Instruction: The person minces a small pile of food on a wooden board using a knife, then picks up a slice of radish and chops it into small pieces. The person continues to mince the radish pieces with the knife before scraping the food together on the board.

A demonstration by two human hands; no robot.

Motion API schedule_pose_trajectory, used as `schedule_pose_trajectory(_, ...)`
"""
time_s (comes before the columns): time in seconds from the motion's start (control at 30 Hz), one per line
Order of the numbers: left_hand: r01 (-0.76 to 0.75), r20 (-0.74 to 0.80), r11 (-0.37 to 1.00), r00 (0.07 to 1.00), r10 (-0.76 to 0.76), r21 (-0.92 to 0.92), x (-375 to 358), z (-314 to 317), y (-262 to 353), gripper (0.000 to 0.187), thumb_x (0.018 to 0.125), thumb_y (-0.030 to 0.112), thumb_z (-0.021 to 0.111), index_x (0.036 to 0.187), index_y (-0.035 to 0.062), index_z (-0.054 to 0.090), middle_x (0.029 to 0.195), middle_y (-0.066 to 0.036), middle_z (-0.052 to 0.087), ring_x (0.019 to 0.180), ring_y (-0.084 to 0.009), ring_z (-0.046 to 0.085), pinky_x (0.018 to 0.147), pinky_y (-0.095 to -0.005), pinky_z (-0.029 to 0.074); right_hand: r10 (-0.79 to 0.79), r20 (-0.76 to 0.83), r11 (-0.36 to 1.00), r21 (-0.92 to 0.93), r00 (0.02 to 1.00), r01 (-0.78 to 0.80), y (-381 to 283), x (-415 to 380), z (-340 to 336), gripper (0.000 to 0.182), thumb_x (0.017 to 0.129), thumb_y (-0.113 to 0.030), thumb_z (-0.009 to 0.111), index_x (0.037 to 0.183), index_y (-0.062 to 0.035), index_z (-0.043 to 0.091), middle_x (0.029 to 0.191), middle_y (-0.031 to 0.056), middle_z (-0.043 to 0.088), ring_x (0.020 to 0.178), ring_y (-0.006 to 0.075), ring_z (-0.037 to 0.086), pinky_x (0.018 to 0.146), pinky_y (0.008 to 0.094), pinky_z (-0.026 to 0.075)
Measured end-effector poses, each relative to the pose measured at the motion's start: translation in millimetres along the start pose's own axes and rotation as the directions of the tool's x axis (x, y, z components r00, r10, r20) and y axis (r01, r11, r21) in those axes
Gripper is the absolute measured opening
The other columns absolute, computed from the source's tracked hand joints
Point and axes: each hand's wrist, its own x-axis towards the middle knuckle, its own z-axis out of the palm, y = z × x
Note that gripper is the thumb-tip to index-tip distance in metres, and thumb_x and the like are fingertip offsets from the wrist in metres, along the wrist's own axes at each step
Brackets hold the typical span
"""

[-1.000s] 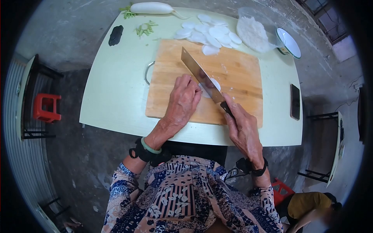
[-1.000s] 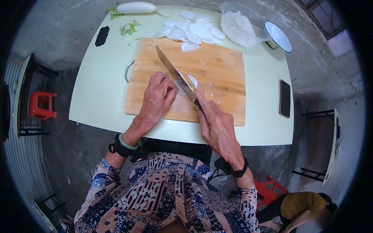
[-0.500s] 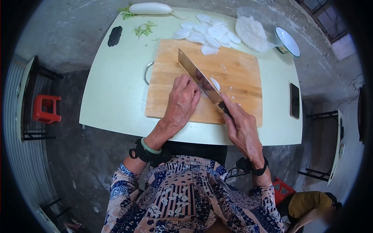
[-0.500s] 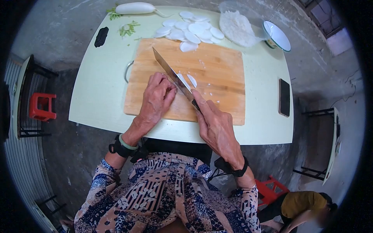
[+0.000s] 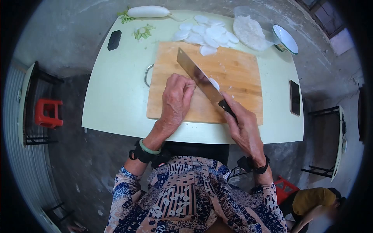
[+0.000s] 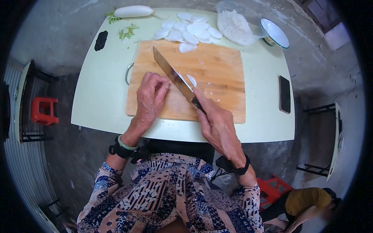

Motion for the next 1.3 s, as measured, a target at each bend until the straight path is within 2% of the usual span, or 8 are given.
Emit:
schedule_pose_trajectory(0.1, -0.145, 0.192, 0.976, 0.975, 0.114, 0.159, 11, -15, -1, 0.029, 0.09, 0.0, 0.075, 0.118, 0.0018, 0.068, 0.117, -0.015, 0.064, 0.11, -0.0346, 0.064, 0.096, -0.0453, 0.054, 0.093, -0.081, 0.994, 0.07, 0.992, -0.088, -3, -10, -12, 0.059, 0.098, 0.005, 0.064, 0.155, -0.0072, 0.057, 0.122, 0.024, 0.074, 0.108, 0.0385, 0.075, 0.095, 0.0403, 0.057)
schedule_pose_trajectory(0.2, -0.32, 0.566, 0.927, 0.809, 0.161, 0.193, 35, -29, 0, 0.066, 0.09, 0.01, 0.078, 0.152, 0.009, 0.056, 0.153, -0.017, 0.054, 0.141, -0.0417, 0.048, 0.122, -0.0501, 0.04, 0.217, -0.162, 0.973, 0.111, 0.963, -0.201, 3, -25, -17, 0.057, 0.099, 0.004, 0.063, 0.155, -0.0065, 0.058, 0.128, 0.0231, 0.075, 0.115, 0.033, 0.075, 0.1, 0.0376, 0.056)
schedule_pose_trajectory(0.33, -0.543, 0.7, 0.829, 0.643, 0.311, 0.131, 63, -26, -2, 0.068, 0.092, 0.012, 0.077, 0.156, 0.0139, 0.054, 0.158, -0.013, 0.054, 0.15, -0.0382, 0.044, 0.126, -0.0487, 0.037, 0.335, -0.239, 0.935, 0.202, 0.911, -0.291, 11, -37, -22, 0.056, 0.101, 0.003, 0.063, 0.156, -0.0041, 0.057, 0.131, 0.0214, 0.075, 0.12, 0.0264, 0.073, 0.103, 0.0359, 0.055)
schedule_pose_trajectory(0.43, -0.608, 0.801, 0.794, 0.467, 0.376, -0.018, 88, -17, -2, 0.068, 0.092, 0.014, 0.076, 0.156, 0.0126, 0.054, 0.153, -0.012, 0.057, 0.146, -0.0361, 0.047, 0.125, -0.0479, 0.038, 0.381, -0.237, 0.91, 0.266, 0.894, -0.318, 18, -45, -25, 0.056, 0.101, 0.003, 0.063, 0.156, -0.004, 0.057, 0.133, 0.0213, 0.075, 0.121, 0.0249, 0.073, 0.103, 0.0358, 0.055)
schedule_pose_trajectory(0.57, -0.662, 0.772, 0.743, 0.419, 0.479, -0.103, 98, -6, -21, 0.064, 0.091, 0.016, 0.076, 0.151, 0.0098, 0.057, 0.143, -0.012, 0.06, 0.135, -0.0353, 0.052, 0.121, -0.0458, 0.041, 0.332, -0.234, 0.935, 0.212, 0.914, -0.285, 19, -52, -29, 0.056, 0.101, 0.002, 0.064, 0.156, -0.0054, 0.057, 0.135, 0.0221, 0.074, 0.122, 0.0253, 0.073, 0.103, 0.036, 0.055)
schedule_pose_trajectory(0.83, -0.521, 0.918, 0.85, 0.294, 0.266, -0.079, 122, -4, 13, 0.047, 0.088, 0.014, 0.078, 0.133, 0.0049, 0.063, 0.115, -0.011, 0.06, 0.116, -0.0337, 0.058, 0.105, -0.0456, 0.051, 0.362, -0.247, 0.921, 0.247, 0.899, -0.302, 25, -57, -25, 0.056, 0.101, 0.0, 0.066, 0.156, -0.0063, 0.057, 0.133, 0.0243, 0.074, 0.121, 0.0306, 0.075, 0.1, 0.037, 0.057)
schedule_pose_trajectory(1.07, -0.542, 0.85, 0.839, 0.419, 0.319, -0.048, 109, 6, 2, 0.041, 0.087, 0.012, 0.08, 0.124, 0.0035, 0.066, 0.108, -0.012, 0.061, 0.106, -0.0334, 0.066, 0.094, -0.045, 0.056, 0.372, -0.211, 0.91, 0.277, 0.904, -0.309, 26, -57, -20, 0.055, 0.101, 0.0, 0.065, 0.155, -0.0033, 0.056, 0.134, 0.027, 0.073, 0.123, 0.0363, 0.074, 0.101, 0.04, 0.057)
schedule_pose_trajectory(1.3, -0.232, 0.781, 0.959, 0.624, 0.02, 0.161, 81, 19, 24, 0.03, 0.096, 0.019, 0.076, 0.115, 0.0006, 0.062, 0.11, -0.017, 0.058, 0.109, -0.0394, 0.062, 0.096, -0.0507, 0.053, 0.391, -0.183, 0.9, 0.28, 0.902, -0.333, 16, -51, -18, 0.053, 0.102, -0.002, 0.065, 0.154, -0.0024, 0.056, 0.133, 0.0288, 0.072, 0.122, 0.0401, 0.073, 0.1, 0.0427, 0.058)
